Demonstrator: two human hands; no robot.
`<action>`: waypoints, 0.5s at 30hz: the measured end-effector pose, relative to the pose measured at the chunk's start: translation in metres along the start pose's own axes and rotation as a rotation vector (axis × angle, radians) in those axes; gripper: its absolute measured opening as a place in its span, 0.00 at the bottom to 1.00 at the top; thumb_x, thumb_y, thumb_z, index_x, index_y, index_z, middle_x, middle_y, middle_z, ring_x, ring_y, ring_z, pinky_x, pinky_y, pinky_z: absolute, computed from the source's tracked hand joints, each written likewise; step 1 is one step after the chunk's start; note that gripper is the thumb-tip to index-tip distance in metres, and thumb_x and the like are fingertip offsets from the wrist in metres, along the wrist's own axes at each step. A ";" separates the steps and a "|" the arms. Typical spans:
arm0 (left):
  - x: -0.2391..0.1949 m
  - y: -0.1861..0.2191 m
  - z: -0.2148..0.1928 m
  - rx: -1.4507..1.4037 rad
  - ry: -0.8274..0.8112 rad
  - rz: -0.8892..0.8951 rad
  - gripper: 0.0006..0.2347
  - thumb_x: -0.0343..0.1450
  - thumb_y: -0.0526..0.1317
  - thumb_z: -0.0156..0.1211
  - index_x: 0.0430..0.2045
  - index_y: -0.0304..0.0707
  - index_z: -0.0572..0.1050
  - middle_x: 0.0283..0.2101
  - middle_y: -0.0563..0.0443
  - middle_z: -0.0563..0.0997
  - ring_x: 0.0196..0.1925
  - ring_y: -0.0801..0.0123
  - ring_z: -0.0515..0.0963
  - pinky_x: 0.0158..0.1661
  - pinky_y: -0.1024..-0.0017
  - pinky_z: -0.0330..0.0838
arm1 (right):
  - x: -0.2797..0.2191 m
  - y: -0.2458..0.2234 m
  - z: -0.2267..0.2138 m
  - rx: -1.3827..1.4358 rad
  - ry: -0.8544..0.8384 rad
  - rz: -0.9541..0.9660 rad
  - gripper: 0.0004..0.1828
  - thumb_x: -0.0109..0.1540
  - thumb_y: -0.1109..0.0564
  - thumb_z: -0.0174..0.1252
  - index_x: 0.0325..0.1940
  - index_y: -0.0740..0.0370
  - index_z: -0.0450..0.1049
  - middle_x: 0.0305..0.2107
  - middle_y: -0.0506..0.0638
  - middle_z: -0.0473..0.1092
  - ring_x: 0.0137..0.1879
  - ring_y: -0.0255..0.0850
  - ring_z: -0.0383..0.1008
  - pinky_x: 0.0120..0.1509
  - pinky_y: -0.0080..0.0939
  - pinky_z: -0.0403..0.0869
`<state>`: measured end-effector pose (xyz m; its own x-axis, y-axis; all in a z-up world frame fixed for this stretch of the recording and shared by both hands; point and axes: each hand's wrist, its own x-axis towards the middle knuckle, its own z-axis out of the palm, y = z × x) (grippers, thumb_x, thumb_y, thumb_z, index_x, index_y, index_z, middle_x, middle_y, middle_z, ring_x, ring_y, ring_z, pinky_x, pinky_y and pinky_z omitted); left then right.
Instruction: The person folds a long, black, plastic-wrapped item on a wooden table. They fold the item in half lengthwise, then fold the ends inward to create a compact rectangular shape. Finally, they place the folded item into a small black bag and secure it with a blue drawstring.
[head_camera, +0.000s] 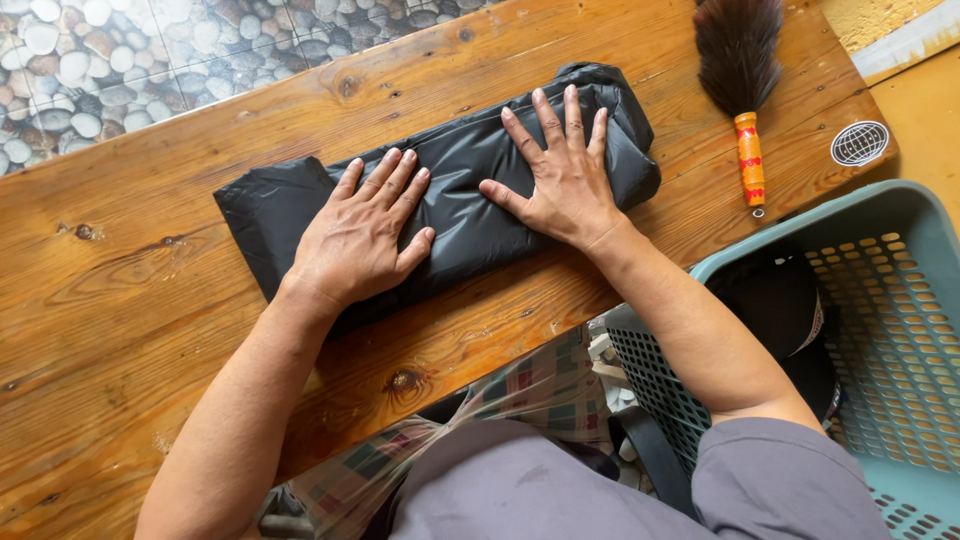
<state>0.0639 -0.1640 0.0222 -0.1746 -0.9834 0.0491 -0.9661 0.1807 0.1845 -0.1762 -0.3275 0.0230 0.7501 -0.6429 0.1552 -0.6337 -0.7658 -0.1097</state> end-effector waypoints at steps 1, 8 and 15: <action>0.000 0.000 -0.001 0.001 -0.004 -0.001 0.31 0.76 0.58 0.35 0.74 0.40 0.54 0.77 0.43 0.53 0.80 0.59 0.47 0.73 0.53 0.36 | 0.000 0.001 0.002 -0.008 -0.006 0.002 0.48 0.64 0.18 0.43 0.81 0.42 0.51 0.77 0.60 0.43 0.81 0.67 0.32 0.76 0.83 0.34; -0.001 0.001 -0.002 0.000 0.016 -0.004 0.31 0.77 0.58 0.36 0.73 0.39 0.55 0.77 0.41 0.53 0.80 0.58 0.47 0.73 0.53 0.36 | -0.001 0.001 0.007 -0.022 0.032 -0.013 0.47 0.65 0.19 0.44 0.81 0.43 0.53 0.77 0.59 0.46 0.80 0.67 0.36 0.76 0.82 0.35; -0.001 0.005 -0.006 0.005 0.040 -0.008 0.34 0.77 0.63 0.33 0.72 0.36 0.57 0.76 0.39 0.56 0.79 0.57 0.49 0.73 0.53 0.37 | -0.001 0.002 0.011 -0.023 0.044 -0.013 0.47 0.65 0.19 0.44 0.81 0.43 0.54 0.76 0.59 0.46 0.80 0.66 0.34 0.76 0.83 0.36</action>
<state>0.0604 -0.1621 0.0286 -0.1596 -0.9834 0.0868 -0.9683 0.1730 0.1801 -0.1765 -0.3283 0.0119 0.7499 -0.6309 0.1994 -0.6282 -0.7734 -0.0845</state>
